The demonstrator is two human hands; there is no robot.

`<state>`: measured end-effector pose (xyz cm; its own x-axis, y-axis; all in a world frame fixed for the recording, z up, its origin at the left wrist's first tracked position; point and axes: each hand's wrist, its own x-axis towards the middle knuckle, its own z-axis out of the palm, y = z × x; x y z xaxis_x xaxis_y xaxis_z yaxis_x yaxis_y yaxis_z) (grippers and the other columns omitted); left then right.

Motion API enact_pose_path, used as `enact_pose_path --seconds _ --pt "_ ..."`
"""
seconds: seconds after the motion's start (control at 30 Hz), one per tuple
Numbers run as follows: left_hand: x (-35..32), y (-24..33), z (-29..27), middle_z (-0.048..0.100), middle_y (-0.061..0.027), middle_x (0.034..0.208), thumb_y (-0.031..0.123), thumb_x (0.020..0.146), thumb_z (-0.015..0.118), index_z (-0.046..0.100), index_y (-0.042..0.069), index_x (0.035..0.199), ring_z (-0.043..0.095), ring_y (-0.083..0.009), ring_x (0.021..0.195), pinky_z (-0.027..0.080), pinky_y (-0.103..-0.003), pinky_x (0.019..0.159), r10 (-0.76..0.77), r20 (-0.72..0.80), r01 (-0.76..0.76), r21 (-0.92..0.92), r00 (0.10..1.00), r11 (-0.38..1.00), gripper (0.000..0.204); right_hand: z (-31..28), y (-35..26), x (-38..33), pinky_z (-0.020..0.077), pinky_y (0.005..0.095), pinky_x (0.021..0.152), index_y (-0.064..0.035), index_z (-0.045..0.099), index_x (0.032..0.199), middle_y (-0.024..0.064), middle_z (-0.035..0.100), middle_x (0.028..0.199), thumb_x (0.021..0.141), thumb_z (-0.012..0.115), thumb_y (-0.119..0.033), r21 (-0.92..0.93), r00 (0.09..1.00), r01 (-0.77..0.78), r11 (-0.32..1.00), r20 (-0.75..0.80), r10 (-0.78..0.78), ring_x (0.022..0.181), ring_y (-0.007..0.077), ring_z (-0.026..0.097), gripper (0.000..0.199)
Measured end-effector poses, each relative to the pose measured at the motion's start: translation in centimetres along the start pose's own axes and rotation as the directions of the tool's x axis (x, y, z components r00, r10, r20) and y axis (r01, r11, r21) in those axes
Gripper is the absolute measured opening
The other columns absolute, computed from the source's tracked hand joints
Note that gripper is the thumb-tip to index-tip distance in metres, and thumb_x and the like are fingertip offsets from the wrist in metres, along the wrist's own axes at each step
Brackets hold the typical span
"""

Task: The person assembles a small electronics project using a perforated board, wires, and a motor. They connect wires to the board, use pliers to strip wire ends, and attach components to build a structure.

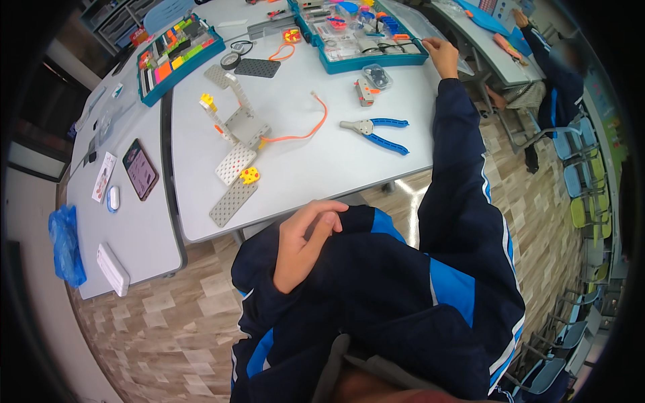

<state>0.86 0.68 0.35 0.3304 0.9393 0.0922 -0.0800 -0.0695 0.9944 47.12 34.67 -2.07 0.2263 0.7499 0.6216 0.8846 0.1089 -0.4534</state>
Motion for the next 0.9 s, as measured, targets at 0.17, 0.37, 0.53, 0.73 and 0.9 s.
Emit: enact_pose_path --seconds 0.17,0.37,0.53,0.73,0.9 --pt "0.3 0.1 0.2 0.064 -0.0045 0.089 0.015 0.107 0.054 0.068 -0.003 0.116 0.056 -0.0098 0.084 0.044 -0.024 0.077 0.009 0.015 -0.009 -0.003 1.000 1.000 0.024 -0.2 -0.7 -0.5 0.0569 0.0397 0.078 -0.0096 0.079 0.106 0.0140 0.077 0.091 0.089 0.074 -0.022 -0.084 0.990 0.142 0.986 0.025 -0.140 0.085 0.0314 0.074 0.022" --pt "-0.1 0.4 -0.2 0.066 -0.0057 0.087 0.012 0.104 0.059 0.070 0.000 0.114 0.062 -0.0098 0.080 0.048 -0.025 0.075 0.019 -0.014 -0.019 0.028 1.000 0.999 0.019 -0.6 -1.8 -0.3 0.0548 0.0470 0.084 -0.0070 0.077 0.098 0.0135 0.074 0.096 0.089 0.071 -0.024 -0.387 0.939 0.344 0.855 0.132 -0.318 0.096 0.0347 0.069 0.020" --pt "-0.6 0.3 -2.2 0.066 -0.0086 0.088 0.010 0.101 0.061 0.070 0.002 0.111 0.063 -0.0180 0.080 0.049 -0.031 0.074 0.087 -0.163 -0.046 0.237 0.983 0.970 0.016 -0.7 -4.1 -0.8 0.0552 0.0489 0.087 -0.0085 0.077 0.100 0.0156 0.072 0.100 0.095 0.061 -0.030 -0.557 0.934 0.358 0.750 0.224 -0.280 0.100 0.0366 0.068 0.027" --pt "-0.6 -0.7 -8.0 0.066 -0.0105 0.100 0.010 0.090 0.074 0.072 0.004 0.114 0.059 -0.0273 0.095 0.048 -0.037 0.084 0.537 -0.353 0.034 0.857 0.766 0.514 0.024 1.2 -2.6 -1.5 0.0520 0.0548 0.095 -0.0044 0.074 0.109 0.0186 0.064 0.123 0.096 0.056 -0.028 -0.662 0.950 0.292 0.691 0.285 -0.129 0.120 0.0417 0.058 0.032" --pt "-0.3 -1.5 -10.3 0.061 -0.0095 0.115 0.018 0.085 0.079 0.069 0.007 0.116 0.054 -0.0315 0.107 0.045 -0.042 0.088 0.532 -0.261 0.062 0.930 0.806 0.362 0.034 1.6 -1.1 -1.0 0.0503 0.0521 0.095 -0.0070 0.073 0.122 0.0199 0.063 0.132 0.102 0.054 -0.037 -0.530 0.973 0.220 0.819 0.173 -0.150 0.122 0.0418 0.056 0.040"
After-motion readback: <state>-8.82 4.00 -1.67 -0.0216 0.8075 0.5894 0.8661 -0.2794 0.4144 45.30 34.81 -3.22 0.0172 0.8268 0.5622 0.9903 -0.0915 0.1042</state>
